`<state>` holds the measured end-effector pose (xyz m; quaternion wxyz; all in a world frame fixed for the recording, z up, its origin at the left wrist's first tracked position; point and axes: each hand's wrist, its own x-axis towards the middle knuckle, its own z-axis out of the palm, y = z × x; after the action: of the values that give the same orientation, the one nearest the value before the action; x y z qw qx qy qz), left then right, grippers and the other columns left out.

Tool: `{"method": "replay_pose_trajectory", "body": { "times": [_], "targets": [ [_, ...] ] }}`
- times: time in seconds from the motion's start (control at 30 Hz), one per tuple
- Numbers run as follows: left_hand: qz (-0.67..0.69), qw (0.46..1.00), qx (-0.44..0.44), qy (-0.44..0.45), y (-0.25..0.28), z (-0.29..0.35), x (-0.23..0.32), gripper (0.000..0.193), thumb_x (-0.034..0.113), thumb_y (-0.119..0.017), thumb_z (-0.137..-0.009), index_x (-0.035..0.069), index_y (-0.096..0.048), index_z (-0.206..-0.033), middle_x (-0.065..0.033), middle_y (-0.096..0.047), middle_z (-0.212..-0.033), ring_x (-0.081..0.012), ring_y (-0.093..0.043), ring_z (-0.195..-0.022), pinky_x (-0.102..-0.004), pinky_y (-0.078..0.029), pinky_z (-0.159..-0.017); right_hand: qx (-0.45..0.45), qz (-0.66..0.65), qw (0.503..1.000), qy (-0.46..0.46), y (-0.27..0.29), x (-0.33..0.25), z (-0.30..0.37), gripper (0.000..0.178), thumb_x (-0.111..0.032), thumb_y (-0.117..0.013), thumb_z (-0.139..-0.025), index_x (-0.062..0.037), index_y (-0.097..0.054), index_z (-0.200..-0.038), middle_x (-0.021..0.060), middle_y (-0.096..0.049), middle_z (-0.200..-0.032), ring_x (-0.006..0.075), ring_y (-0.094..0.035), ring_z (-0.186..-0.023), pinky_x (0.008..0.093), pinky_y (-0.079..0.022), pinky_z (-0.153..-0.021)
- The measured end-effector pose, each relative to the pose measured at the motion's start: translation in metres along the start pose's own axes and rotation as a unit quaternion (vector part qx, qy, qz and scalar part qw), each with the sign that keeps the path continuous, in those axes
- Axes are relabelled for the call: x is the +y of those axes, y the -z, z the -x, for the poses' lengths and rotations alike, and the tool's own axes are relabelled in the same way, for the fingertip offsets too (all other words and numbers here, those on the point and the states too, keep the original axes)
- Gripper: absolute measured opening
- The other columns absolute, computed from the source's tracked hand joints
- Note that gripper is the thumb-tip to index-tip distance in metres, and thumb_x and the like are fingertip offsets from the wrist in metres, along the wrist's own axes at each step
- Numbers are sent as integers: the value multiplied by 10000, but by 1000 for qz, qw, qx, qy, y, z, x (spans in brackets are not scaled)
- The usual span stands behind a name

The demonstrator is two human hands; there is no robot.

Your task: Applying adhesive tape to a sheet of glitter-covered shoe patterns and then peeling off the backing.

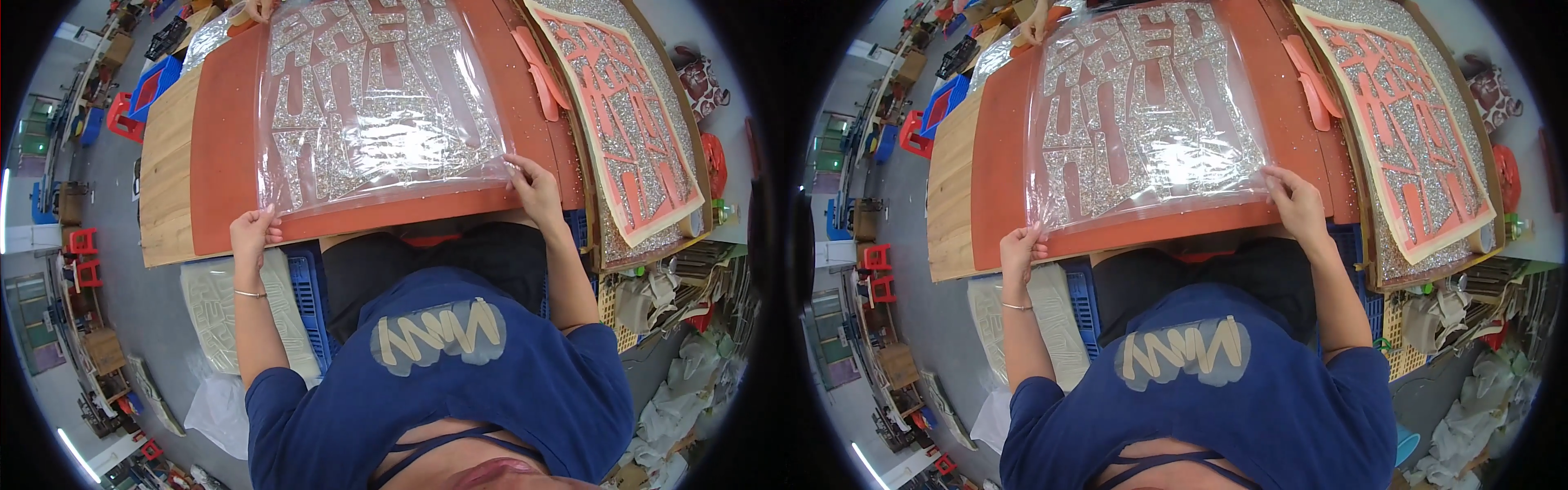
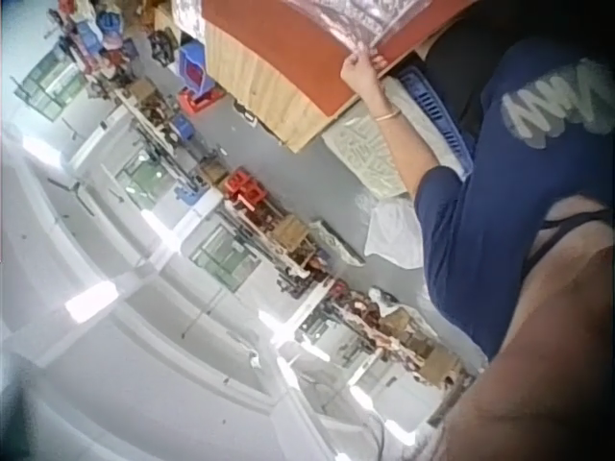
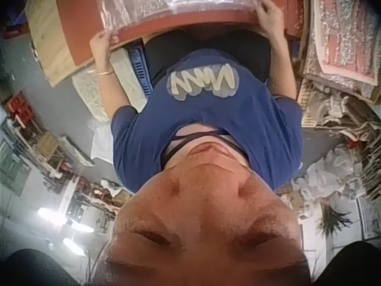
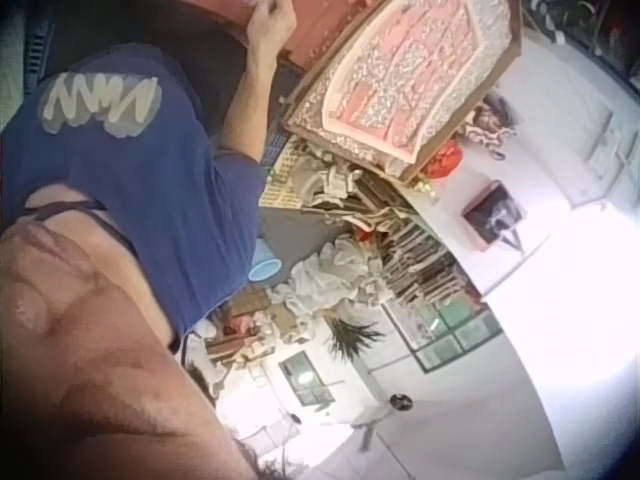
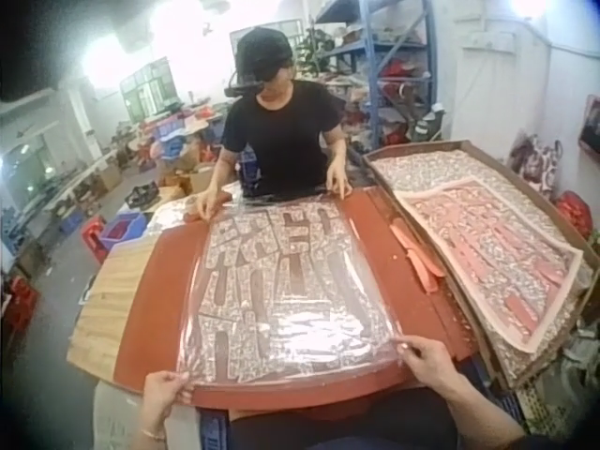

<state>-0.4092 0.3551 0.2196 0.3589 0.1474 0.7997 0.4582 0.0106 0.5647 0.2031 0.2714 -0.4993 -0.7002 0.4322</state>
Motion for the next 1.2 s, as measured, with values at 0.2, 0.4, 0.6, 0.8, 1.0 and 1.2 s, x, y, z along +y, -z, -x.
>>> {"method": "replay_pose_trajectory", "body": {
  "times": [0.2,0.4,0.6,0.8,1.0,1.2],
  "targets": [
    [-62,998,-5,-18,3,-11,-11,239,245,-644,-878,24,-579,-813,-28,-584,-660,-55,-496,-484,-177,-398,-414,18,53,998,4,-9,10,3,235,-144,-586,-887,-69,-656,-1099,45,-575,-658,131,-543,-627,287,-440,-606],
    [-78,997,-18,10,0,-15,-18,238,240,-658,-864,23,-577,-810,-25,-583,-655,-59,-502,-494,-187,-404,-429,31,111,993,40,-15,20,5,211,-122,-606,-852,-81,-674,-1048,102,-554,-715,219,-525,-670,329,-445,-645],
    [-109,994,-21,21,-1,-16,-17,269,252,-672,-851,12,-570,-783,-35,-580,-633,-71,-519,-484,-193,-407,-415,44,174,980,90,-20,12,6,190,-79,-618,-815,-53,-682,-992,124,-559,-711,256,-520,-678,359,-448,-660],
    [-303,951,-31,52,4,-25,-4,332,293,-704,-821,-5,-565,-771,-48,-547,-579,-105,-484,-394,-254,-353,-325,84,287,934,195,-21,11,5,193,-57,-620,-778,-53,-690,-958,97,-586,-636,254,-514,-675,384,-421,-678],
    [-542,770,112,-319,6,4,-12,384,166,-651,-797,-61,-535,-1083,-249,-560,-1147,-294,-583,-995,-439,-448,-821,49,409,897,161,-11,8,10,210,-44,-596,-751,-69,-682,-940,120,-608,-894,275,-545,-867,419,-408,-800],
    [-626,673,10,-394,-33,22,-43,553,-5,-505,-768,-46,-413,-1312,-204,-385,-1405,-318,-377,-1300,-536,-304,-1010,-18,363,870,333,-49,-13,5,442,-165,-563,-840,16,-474,-1232,199,-421,-1364,347,-354,-1311,592,-173,-1073]
  ]
}}
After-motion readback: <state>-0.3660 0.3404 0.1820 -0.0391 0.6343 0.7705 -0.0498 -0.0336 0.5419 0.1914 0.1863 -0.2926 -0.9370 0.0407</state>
